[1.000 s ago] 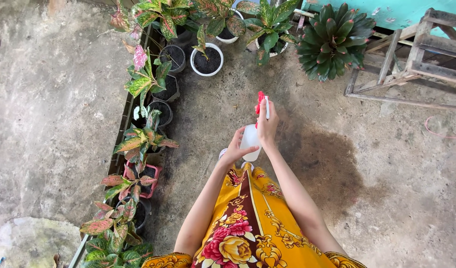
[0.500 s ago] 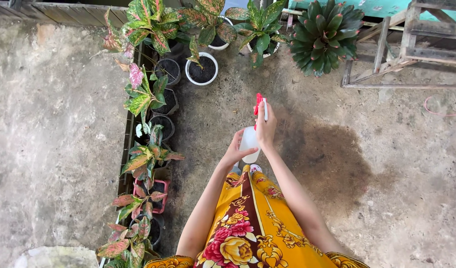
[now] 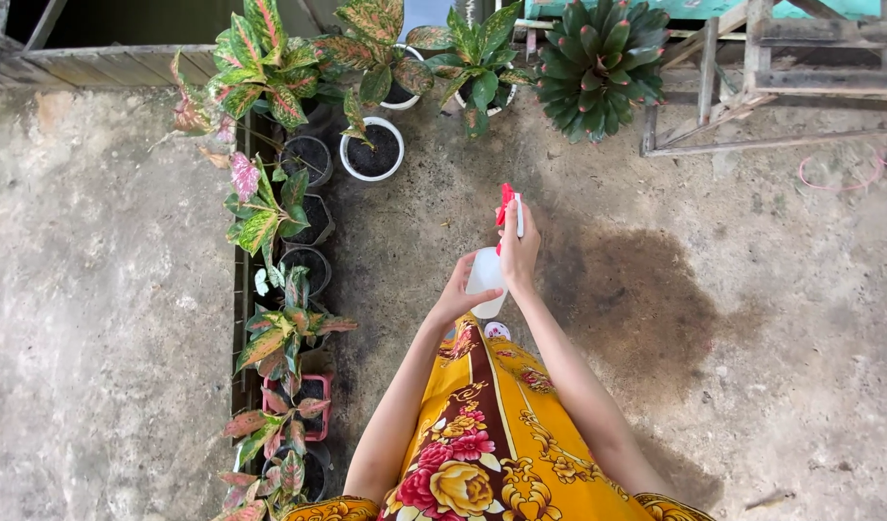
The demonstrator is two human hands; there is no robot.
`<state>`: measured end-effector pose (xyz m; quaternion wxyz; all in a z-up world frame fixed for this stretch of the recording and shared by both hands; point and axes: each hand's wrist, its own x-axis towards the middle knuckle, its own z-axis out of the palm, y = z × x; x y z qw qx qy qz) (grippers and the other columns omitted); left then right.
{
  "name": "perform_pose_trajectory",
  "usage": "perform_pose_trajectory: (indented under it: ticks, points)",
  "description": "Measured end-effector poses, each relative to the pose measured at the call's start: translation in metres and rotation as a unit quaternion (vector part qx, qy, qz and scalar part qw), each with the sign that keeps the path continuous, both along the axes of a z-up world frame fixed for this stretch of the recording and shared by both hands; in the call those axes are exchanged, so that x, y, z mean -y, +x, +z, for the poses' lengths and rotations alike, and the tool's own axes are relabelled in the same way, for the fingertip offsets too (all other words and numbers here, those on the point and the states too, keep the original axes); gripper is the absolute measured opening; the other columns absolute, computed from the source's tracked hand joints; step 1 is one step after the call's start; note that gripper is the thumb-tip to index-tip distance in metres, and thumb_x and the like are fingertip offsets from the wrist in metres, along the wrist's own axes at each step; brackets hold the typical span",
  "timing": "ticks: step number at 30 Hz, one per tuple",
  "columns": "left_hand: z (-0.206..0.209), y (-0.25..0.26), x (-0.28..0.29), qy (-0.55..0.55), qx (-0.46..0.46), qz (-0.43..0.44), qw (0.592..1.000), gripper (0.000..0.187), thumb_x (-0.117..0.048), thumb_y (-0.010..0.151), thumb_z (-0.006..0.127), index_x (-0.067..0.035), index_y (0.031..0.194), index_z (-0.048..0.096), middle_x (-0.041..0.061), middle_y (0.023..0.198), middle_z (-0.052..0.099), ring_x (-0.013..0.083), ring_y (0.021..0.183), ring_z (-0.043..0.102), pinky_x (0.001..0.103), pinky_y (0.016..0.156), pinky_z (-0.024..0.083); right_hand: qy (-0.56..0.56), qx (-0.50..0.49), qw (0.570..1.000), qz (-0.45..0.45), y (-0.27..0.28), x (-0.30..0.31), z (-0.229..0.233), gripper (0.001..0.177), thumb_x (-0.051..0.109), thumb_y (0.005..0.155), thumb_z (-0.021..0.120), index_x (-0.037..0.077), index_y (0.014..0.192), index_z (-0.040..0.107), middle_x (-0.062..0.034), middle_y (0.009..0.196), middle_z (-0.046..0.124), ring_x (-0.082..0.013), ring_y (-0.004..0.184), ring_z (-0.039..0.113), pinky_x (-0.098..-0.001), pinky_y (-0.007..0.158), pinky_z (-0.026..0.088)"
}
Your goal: Spraying water on various potted plants in an outdoor garden area.
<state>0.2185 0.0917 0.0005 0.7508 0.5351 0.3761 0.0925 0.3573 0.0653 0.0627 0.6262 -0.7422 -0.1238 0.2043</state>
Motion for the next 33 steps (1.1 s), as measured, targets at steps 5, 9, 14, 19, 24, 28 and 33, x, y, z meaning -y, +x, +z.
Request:
perform_pose_trajectory:
  ticks: [5,9,14,19,24,28,33]
  points:
    - [0.001,0.005,-0.003,0.009,-0.007,-0.022,1.000,0.099,-0.026,0.067,0.098,-0.019,0.150,0.044,0.016,0.124,0.050,0.0229,0.109,0.053,0.036,0.092,0.054,0.008,0.010,1.000,-0.021,0.004,0.002,0.004,0.052,0.054,0.106,0.047,0.009,0.126,0.063,-0.0154,0.107,0.073,-0.0242,0.100,0.067,-0.0367,0.081,0.058]
    - [0.014,0.010,-0.002,0.005,0.005,-0.039,0.999,0.100,-0.024,0.067,0.097,-0.017,0.151,0.042,0.018,0.123,0.050,0.0249,0.110,0.053,0.038,0.092,0.054,0.001,0.015,0.999,-0.030,0.007,0.006,-0.003,0.048,0.052,0.107,0.045,0.011,0.125,0.062,-0.0120,0.098,0.072,-0.0200,0.092,0.066,-0.0316,0.074,0.056]
    - [0.008,0.015,-0.005,0.010,0.002,-0.065,0.998,0.101,-0.027,0.069,0.097,-0.017,0.152,0.040,0.024,0.130,0.049,0.0304,0.116,0.052,0.043,0.096,0.051,0.002,0.015,0.998,-0.057,0.012,0.007,-0.007,0.045,0.051,0.107,0.047,0.013,0.124,0.062,-0.0104,0.095,0.073,-0.0169,0.089,0.067,-0.0287,0.067,0.055]
    - [0.036,0.018,-0.013,0.013,0.003,-0.084,0.996,0.100,-0.026,0.070,0.095,-0.015,0.153,0.039,0.027,0.131,0.048,0.0329,0.119,0.051,0.045,0.099,0.049,0.013,0.020,0.997,-0.071,0.009,0.005,0.003,0.050,0.050,0.108,0.047,0.012,0.138,0.057,-0.0165,0.107,0.073,-0.0221,0.100,0.067,-0.0324,0.075,0.058]
    - [0.009,0.019,-0.019,-0.001,0.008,-0.091,0.996,0.102,-0.026,0.069,0.097,-0.018,0.153,0.039,0.024,0.132,0.048,0.0311,0.119,0.051,0.043,0.099,0.050,0.016,0.025,0.996,-0.087,0.013,0.005,-0.008,0.050,0.050,0.108,0.046,0.015,0.142,0.054,-0.0207,0.118,0.071,-0.0288,0.111,0.066,-0.0382,0.084,0.058]
    - [0.003,0.018,-0.022,0.002,0.008,-0.105,0.994,0.102,-0.027,0.070,0.097,-0.018,0.153,0.039,0.024,0.131,0.048,0.0309,0.119,0.051,0.042,0.098,0.050,0.013,0.016,0.995,-0.095,0.010,0.004,-0.003,0.052,0.052,0.107,0.046,0.014,0.142,0.054,-0.0205,0.119,0.071,-0.0291,0.112,0.066,-0.0385,0.085,0.059]
    - [0.005,0.016,-0.029,0.002,0.003,-0.114,0.993,0.103,-0.027,0.069,0.097,-0.018,0.153,0.039,0.023,0.130,0.050,0.0301,0.118,0.053,0.042,0.097,0.051,0.019,0.003,0.994,-0.103,0.006,-0.004,-0.008,0.053,0.053,0.107,0.047,0.012,0.138,0.057,-0.0178,0.113,0.073,-0.0240,0.107,0.068,-0.0342,0.081,0.059]
